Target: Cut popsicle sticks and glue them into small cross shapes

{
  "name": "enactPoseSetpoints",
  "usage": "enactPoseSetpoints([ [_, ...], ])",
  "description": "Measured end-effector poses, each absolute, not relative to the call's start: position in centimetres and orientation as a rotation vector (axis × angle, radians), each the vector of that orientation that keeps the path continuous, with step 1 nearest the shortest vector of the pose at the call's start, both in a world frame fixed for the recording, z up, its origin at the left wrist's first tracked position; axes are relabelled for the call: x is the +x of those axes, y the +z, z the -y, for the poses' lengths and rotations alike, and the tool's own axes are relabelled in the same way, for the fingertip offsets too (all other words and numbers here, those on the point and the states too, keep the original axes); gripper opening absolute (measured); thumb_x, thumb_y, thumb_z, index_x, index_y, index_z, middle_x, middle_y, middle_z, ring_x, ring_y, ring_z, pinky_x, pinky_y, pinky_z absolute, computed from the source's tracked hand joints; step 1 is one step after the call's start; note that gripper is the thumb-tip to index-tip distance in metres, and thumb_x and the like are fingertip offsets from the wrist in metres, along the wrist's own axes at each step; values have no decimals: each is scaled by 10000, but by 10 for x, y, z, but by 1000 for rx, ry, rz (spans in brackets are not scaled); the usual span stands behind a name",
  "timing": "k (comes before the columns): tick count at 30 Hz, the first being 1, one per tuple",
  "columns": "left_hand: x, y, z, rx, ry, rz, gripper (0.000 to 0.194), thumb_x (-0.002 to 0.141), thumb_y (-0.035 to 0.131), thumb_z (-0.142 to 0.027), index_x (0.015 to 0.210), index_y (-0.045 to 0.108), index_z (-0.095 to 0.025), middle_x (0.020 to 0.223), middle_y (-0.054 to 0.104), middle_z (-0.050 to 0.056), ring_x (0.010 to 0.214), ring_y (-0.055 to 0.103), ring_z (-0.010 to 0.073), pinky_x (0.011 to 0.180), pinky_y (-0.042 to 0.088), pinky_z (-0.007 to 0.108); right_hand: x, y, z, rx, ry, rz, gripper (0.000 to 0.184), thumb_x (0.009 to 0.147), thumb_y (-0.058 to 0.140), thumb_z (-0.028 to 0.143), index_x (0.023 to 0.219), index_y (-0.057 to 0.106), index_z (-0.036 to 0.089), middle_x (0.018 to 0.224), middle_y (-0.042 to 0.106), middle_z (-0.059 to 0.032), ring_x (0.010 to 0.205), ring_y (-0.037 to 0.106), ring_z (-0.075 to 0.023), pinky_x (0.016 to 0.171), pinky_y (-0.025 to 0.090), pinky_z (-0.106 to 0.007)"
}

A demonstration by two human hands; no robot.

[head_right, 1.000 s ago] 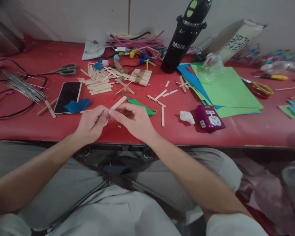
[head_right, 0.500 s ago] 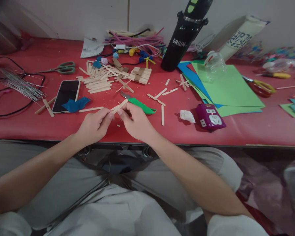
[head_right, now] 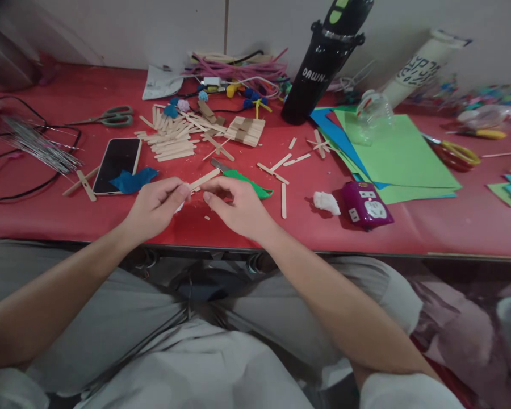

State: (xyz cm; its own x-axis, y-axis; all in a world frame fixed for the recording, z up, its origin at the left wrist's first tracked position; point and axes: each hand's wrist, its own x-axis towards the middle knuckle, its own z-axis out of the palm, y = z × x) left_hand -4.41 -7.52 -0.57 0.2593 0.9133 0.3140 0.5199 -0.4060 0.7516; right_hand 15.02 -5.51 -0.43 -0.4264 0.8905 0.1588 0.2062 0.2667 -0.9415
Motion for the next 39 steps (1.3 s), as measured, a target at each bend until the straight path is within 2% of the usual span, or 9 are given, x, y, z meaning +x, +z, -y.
enactPoseSetpoints([
  [13, -42, -10, 79, 2162, 977, -1273, 239, 972, 433, -285, 763, 505, -195, 584, 465, -44, 511, 424, 93, 511, 320, 252, 141, -10, 61, -1029, 1457, 1432, 231, 765, 726, 391, 740, 687, 165, 617, 634, 9, 497, 509, -77, 475, 430, -221],
  [21, -39, -8, 79, 2044, 984, -1249, 244, 956, 449, -295, 749, 526, -191, 583, 469, -39, 522, 423, 96, 499, 324, 243, 135, -13, 61, -1069, 1425, 1328, 146, 727, 681, 292, 660, 628, 174, 545, 515, 49, 479, 394, -61, 447, 306, -218],
  [25, -40, -4, 76, 1913, 1023, -1271, 236, 922, 496, -315, 764, 607, -179, 556, 449, -46, 490, 373, 88, 472, 300, 246, 143, -6, 57, -1149, 1244, 1453, 130, 779, 625, 258, 670, 608, 188, 535, 486, 48, 486, 405, -85, 462, 306, -240],
  [28, -45, -5, 70, 1831, 1081, -1329, 245, 890, 543, -344, 729, 631, -181, 545, 449, -43, 501, 362, 90, 476, 293, 250, 160, -2, 47, -1248, 782, 1711, 304, 894, 561, 339, 619, 560, 207, 524, 441, 27, 510, 416, -119, 515, 346, -282],
  [30, -51, -6, 64, 1775, 1111, -1386, 252, 866, 579, -362, 692, 617, -184, 531, 446, -42, 505, 363, 91, 478, 285, 251, 171, -5, 39, -1285, 434, 1911, 266, 923, 536, 352, 725, 631, 202, 688, 573, -36, 636, 526, -166, 639, 432, -329],
  [31, -55, -6, 61, 1762, 1113, -1423, 259, 852, 597, -368, 671, 611, -184, 523, 446, -42, 504, 363, 91, 480, 284, 253, 176, -9, 35, -1279, 328, 1995, 182, 905, 554, 327, 899, 676, 191, 884, 639, -87, 746, 583, -201, 711, 465, -357],
  [33, -62, -6, 54, 1781, 1090, -1506, 246, 812, 645, -370, 656, 630, -181, 520, 455, -41, 512, 366, 91, 494, 294, 258, 182, -18, 28, -1358, 207, 2162, 355, 887, 590, 353, 1185, 647, 169, 1124, 635, -164, 982, 606, -298, 853, 479, -448],
  [36, -72, -4, 47, 1766, 1092, -1572, 223, 769, 688, -366, 656, 647, -178, 512, 469, -40, 513, 384, 93, 495, 304, 257, 183, -29, 23, -1475, 128, 2310, 416, 879, 619, 432, 1220, 651, 196, 1144, 640, -172, 1097, 573, -370, 913, 460, -529],
  [39, -80, -3, 43, 1733, 1058, -1555, 216, 739, 720, -376, 672, 661, -179, 489, 460, -45, 489, 390, 89, 472, 292, 252, 181, -28, 22, -1524, 150, 2303, 360, 938, 512, 324, 1226, 644, 152, 1105, 642, -187, 1037, 603, -351, 883, 475, -500],
])
